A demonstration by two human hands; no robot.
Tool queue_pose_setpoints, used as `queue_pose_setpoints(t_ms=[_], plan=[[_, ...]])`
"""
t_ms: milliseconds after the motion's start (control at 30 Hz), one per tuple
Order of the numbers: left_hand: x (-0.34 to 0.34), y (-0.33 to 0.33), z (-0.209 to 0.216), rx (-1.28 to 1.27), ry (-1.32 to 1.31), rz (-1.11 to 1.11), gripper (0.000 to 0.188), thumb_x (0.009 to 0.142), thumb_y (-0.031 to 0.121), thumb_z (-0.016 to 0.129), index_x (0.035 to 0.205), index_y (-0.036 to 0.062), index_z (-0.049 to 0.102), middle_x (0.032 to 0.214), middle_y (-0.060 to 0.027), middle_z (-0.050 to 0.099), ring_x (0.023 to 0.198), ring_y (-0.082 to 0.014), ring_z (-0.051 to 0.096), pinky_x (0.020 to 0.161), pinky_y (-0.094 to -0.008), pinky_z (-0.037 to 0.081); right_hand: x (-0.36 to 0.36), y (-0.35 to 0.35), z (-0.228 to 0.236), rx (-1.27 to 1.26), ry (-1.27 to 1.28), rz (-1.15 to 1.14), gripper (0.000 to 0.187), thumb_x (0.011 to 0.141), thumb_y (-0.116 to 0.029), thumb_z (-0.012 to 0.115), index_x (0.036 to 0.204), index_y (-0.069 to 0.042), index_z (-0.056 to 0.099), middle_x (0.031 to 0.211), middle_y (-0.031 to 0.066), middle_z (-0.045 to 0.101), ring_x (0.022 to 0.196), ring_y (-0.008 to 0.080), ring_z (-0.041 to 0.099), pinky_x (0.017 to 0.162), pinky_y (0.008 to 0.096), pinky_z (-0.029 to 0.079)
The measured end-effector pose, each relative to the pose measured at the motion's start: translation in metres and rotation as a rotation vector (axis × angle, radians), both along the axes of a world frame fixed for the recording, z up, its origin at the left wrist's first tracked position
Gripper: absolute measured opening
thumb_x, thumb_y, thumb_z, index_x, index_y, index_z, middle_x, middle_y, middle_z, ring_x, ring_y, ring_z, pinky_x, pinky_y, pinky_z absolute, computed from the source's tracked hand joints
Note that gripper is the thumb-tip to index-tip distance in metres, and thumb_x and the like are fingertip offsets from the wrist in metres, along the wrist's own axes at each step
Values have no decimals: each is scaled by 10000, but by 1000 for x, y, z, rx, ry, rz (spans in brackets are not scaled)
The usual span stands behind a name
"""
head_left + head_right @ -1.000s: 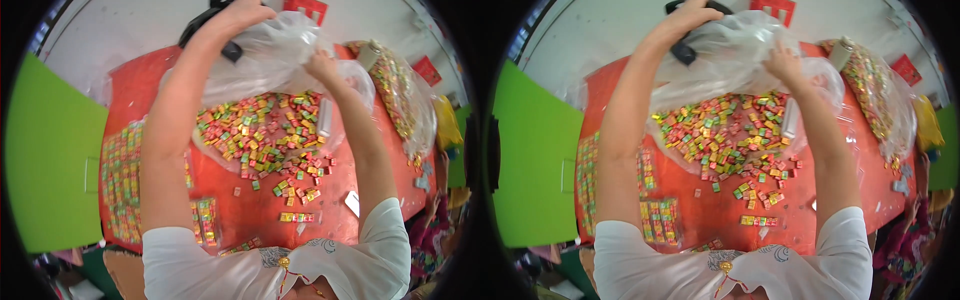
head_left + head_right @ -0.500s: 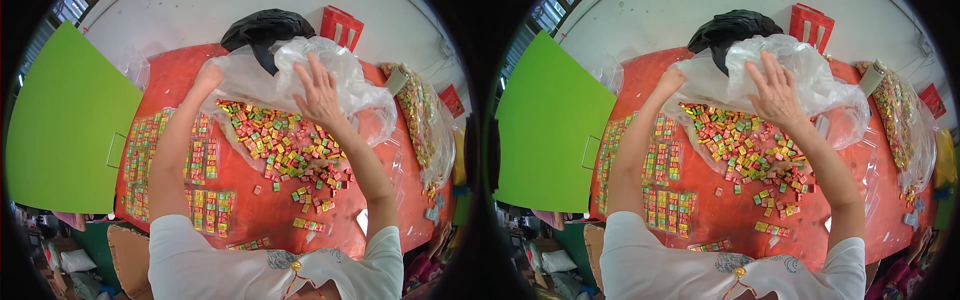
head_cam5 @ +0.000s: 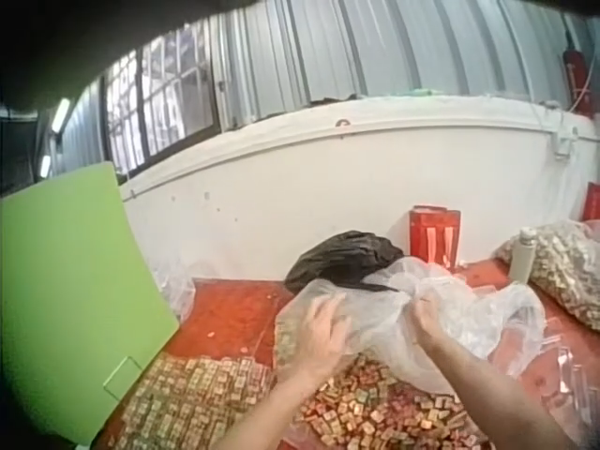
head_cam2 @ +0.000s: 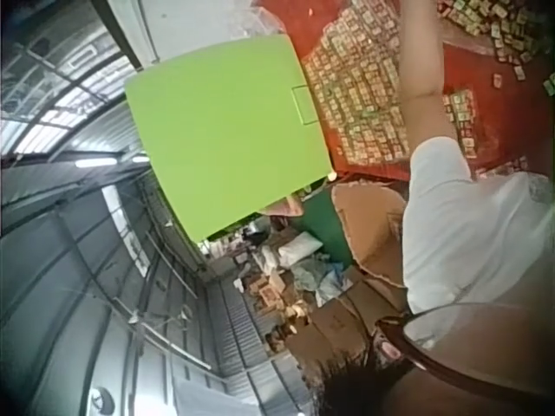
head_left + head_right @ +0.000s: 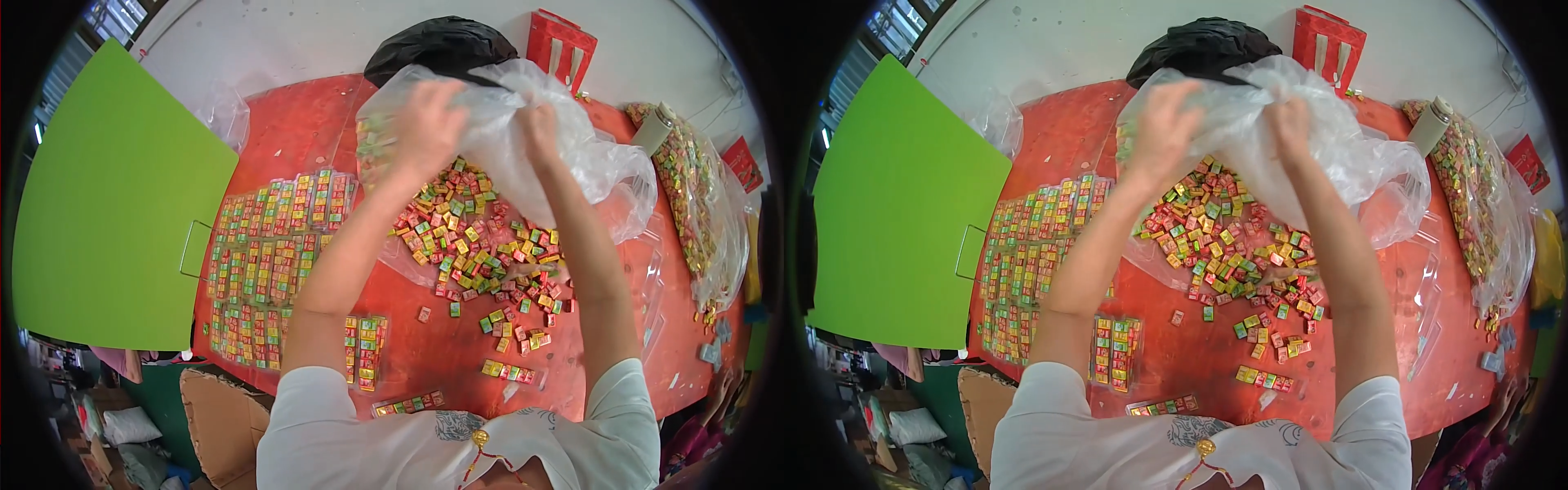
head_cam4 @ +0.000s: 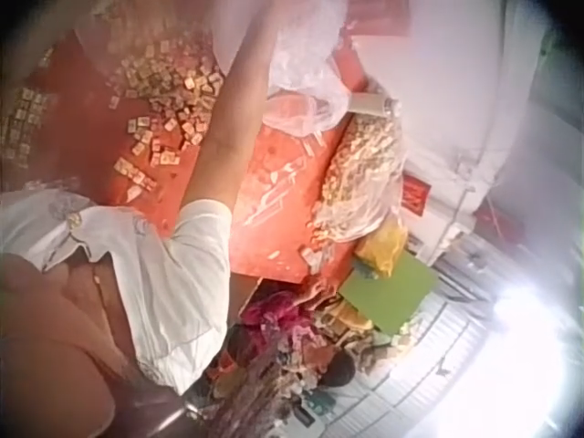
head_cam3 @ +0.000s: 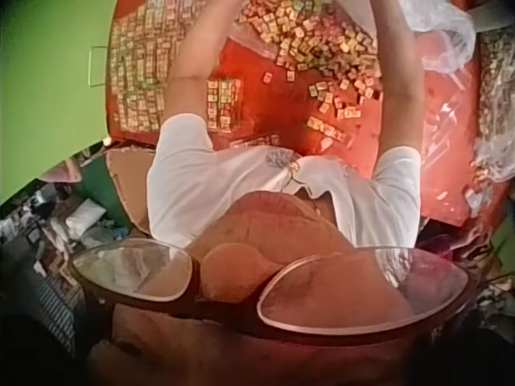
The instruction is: The person sorts small colorful packages by hand, arranging them into clear plastic trays.
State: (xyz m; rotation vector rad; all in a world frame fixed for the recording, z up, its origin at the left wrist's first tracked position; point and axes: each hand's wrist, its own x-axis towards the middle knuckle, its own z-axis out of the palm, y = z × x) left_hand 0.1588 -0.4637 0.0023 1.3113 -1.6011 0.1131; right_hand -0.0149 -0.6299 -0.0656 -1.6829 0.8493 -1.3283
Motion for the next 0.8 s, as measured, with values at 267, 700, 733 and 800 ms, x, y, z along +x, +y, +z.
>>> queue_pose_setpoints(t_ms=[267,700,733,800], plan=[[196,-5,-128,458,651,192,855,903,549,530,1576,116,230,1520,-339,298,1412,-474,312,1150,-510,276,-6,-51,125,40,-257,33,214,804,-64,562,968,9,680,815,74,651,694,164,612,581,323,464],[-33,-41,-113,230,-281,127,489,878,265,636,1353,228,528,1241,-119,516,1172,-366,506,948,-573,396,-112,-56,117,209,-371,-495,380,833,-62,558,1192,16,656,958,64,665,811,148,614,697,289,498],[-36,-48,-111,300,-289,114,480,884,316,637,1348,240,540,1230,-115,530,1182,-375,499,968,-574,382,-118,-57,118,201,-362,-505,380,833,-62,558,1192,16,656,958,64,665,811,148,614,697,289,498],[-39,-59,-110,368,-292,84,475,890,367,639,1342,251,553,1219,-110,545,1192,-385,493,988,-575,368,-132,-65,113,203,-376,-494,389,838,-58,546,1207,-9,659,977,64,672,840,146,624,682,294,495]])
